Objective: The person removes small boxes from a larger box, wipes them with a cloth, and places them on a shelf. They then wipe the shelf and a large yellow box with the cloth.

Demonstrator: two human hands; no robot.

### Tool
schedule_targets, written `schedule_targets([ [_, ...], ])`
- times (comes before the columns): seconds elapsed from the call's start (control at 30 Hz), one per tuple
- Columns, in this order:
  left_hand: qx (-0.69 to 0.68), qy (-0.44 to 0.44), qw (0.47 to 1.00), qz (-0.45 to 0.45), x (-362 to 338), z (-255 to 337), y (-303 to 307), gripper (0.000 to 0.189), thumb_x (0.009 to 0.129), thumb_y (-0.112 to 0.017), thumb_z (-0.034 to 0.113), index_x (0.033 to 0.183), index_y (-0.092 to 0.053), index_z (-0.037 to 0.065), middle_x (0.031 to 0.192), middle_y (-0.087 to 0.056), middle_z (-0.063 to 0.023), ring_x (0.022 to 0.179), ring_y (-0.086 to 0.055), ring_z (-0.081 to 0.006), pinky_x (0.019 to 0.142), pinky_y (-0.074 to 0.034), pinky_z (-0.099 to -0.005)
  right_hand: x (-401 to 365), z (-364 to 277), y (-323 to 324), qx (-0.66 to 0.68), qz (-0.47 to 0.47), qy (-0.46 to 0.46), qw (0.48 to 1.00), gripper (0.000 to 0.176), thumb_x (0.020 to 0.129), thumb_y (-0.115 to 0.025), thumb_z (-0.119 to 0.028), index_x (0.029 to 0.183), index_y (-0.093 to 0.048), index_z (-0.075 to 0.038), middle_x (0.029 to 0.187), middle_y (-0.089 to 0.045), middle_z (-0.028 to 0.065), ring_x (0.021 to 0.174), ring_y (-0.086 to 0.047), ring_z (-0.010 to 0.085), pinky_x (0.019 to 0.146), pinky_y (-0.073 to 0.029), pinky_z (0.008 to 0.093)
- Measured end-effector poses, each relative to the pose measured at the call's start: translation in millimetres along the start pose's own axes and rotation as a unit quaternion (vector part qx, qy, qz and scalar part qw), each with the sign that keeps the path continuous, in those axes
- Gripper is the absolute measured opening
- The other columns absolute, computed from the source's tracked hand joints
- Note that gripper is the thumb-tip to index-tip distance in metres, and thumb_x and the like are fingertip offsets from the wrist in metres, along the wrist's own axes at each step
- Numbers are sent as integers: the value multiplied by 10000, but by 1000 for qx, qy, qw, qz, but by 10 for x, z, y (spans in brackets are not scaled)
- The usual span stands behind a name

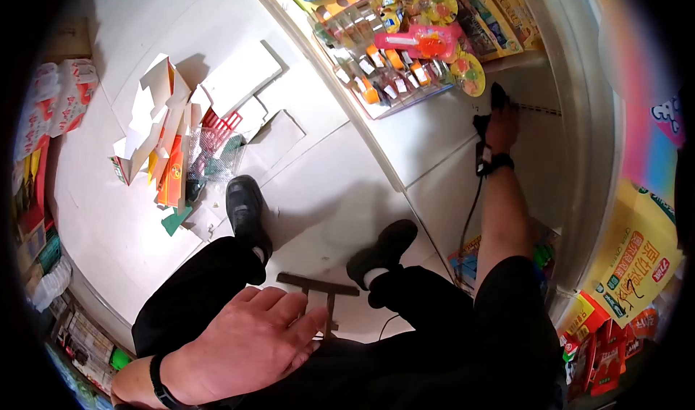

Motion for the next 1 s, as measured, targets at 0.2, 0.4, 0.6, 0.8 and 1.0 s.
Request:
schedule_targets([
  [0.2, 1, -40, 999, 24, 72, 155, 61, 355, 809, -713, 252, 1125, -650, 101, 1050, -603, -68, 945, -617, -244, 843, -497, -385, -1093, -1118, 678, 126, 4, 30, 992, 429, 873, -582, -188, 1288, -560, -83, 1326, -528, 186, 1236, -464, 403, 1048, -368, 515],
  [0.4, 17, -75, 996, 40, 256, 322, 23, 373, 782, -736, 239, 1119, -654, 102, 1029, -591, -65, 931, -616, -225, 811, -500, -357, -640, -881, 1052, 88, -168, 95, 977, 365, 808, -624, -82, 1168, -597, -25, 1273, -551, 185, 1153, -523, 383, 978, -430, 486],
  [0.6, 30, -46, 998, -1, 286, 298, -29, 433, 738, -771, 249, 1123, -645, 95, 1042, -592, -77, 948, -619, -241, 815, -493, -367, -1420, 1112, 292, -179, -157, -74, 968, 433, 954, -538, -278, 1339, -510, -82, 1396, -489, 187, 1257, -465, 396, 969, -447, 510],
  [0.8, 32, -11, 999, -3, 307, 260, -3, 456, 725, -783, 241, 1133, -642, 96, 1055, -602, -82, 973, -625, -244, 831, -494, -365, -1650, 2194, -473, -132, -413, -86, 897, 370, 928, -540, -233, 1230, -591, -26, 1207, -607, 219, 1042, -589, 395, 898, -490, 490],
  [1.0, 19, -20, 1000, -8, 321, 284, -55, 435, 737, -772, 240, 1126, -644, 95, 1039, -606, -84, 964, -626, -243, 829, -495, -362, -120, 212, -16, -41, -7, -45, 998, 337, 925, -512, -234, 1156, -632, -20, 1048, -627, 274, 958, -600, 430, 849, -486, 521],
])
Point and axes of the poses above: each hand's wrist, its own x-axis towards the middle knuckle, its own y-axis out of the back of the hand, z = x × y, the point moved 1 cm from there along x, towards the middle knuckle
